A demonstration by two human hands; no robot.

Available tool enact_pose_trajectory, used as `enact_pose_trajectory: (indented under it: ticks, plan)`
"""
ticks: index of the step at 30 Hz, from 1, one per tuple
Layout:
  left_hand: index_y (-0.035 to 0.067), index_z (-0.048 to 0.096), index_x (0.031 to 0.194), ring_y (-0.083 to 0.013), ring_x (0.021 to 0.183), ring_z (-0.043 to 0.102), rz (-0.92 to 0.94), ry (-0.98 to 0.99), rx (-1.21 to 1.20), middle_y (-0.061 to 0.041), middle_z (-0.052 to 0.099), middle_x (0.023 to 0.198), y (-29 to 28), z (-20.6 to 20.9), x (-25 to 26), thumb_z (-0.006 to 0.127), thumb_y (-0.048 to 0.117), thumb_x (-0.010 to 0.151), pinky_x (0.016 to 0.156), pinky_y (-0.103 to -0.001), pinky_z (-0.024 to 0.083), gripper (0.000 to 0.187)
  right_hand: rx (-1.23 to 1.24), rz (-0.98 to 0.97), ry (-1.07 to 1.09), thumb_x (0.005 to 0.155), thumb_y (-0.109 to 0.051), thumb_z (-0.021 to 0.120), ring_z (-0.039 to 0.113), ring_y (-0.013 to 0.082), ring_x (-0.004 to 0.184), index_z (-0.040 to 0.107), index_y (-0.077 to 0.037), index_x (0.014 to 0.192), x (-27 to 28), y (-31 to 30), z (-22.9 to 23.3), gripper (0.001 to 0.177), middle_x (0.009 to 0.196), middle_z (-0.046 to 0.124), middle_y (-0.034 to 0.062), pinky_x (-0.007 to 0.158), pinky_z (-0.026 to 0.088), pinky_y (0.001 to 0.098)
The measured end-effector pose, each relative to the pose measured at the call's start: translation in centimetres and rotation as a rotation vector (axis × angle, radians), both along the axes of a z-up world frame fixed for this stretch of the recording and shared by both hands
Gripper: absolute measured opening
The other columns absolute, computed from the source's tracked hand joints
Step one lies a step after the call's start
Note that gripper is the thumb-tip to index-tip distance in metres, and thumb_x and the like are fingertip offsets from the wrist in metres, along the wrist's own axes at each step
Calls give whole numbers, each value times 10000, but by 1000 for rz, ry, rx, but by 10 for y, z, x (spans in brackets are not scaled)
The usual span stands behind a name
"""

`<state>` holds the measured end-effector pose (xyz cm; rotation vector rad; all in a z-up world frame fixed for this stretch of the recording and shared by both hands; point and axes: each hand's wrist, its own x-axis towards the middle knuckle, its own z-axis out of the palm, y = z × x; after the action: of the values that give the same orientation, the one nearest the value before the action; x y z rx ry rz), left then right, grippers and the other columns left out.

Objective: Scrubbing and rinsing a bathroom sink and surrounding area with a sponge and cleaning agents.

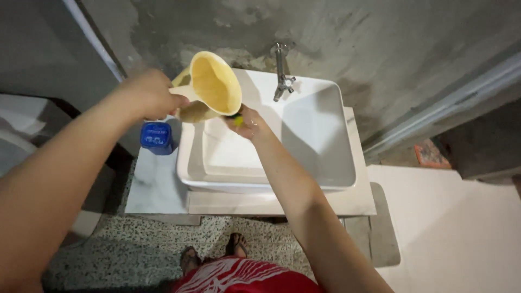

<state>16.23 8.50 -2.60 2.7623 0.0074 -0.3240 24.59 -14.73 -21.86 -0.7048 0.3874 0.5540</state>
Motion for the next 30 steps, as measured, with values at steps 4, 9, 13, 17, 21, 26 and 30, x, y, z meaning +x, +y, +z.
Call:
enact_pose_trajectory:
  ticks: [4, 9, 13, 17, 21, 26, 30]
  plan:
    - [25, 791, 998, -365, 859, 740, 85, -58, 114, -215, 739, 933, -18, 1, -10, 797, 434, 859, 787, -471, 573, 432, 367, 222, -395, 1068, -63, 437, 573, 189, 700, 658, 3, 1276, 141, -39, -246, 311, 931, 633, 110, 432, 474, 276]
    - [28, 820, 938, -374, 876, 715, -18, -116, 198, -216, 747, 915, -9, -11, -4, 774, 466, 890, 782, -463, 555, 443, -56, 23, -16, 1093, -124, 333, 631, 243, 731, 551, -46, 1145, 15, -4, -17, 237, 957, 625, 133, 618, 566, 388]
    - [45, 797, 864, -308, 710, 739, 103, 47, 15, -176, 773, 792, -7, 10, -18, 695, 443, 944, 658, -412, 546, 419, -80, 69, -126, 1043, -37, 384, 597, 190, 691, 575, -157, 1048, 27, -13, -31, 225, 847, 639, 68, 577, 436, 304]
    - [-19, 737, 872, -190, 568, 597, 284, 41, -434, -118, 681, 711, 11, -6, -31, 741, 346, 928, 514, -348, 459, 370, -85, 209, -388, 1029, -305, 485, 461, 122, 506, 591, -193, 867, 101, -38, -145, 225, 647, 550, -49, 385, 353, 283]
    - [-60, 671, 897, -143, 502, 456, 342, 69, -752, -59, 604, 668, 31, -17, -57, 724, 294, 950, 453, -322, 351, 362, -146, 201, -160, 1001, -210, 434, 543, 191, 620, 508, -198, 868, 36, -33, -32, 152, 694, 540, 21, 586, 553, 361]
    - [-5, 688, 862, -136, 489, 427, 412, 24, -755, -59, 571, 649, 24, 12, -117, 703, 275, 950, 446, -312, 339, 293, -328, 190, -227, 1003, -35, 367, 590, 181, 687, 574, -174, 1061, 5, -15, 36, 256, 853, 659, 56, 540, 452, 290]
    - [-64, 683, 904, -115, 531, 505, 463, -49, -739, -51, 614, 691, 33, 16, -160, 700, 251, 955, 466, -286, 393, 320, -229, 375, -472, 1092, -164, 495, 493, 95, 567, 614, -104, 1084, 118, -54, -98, 133, 842, 670, 58, 402, 316, 228]
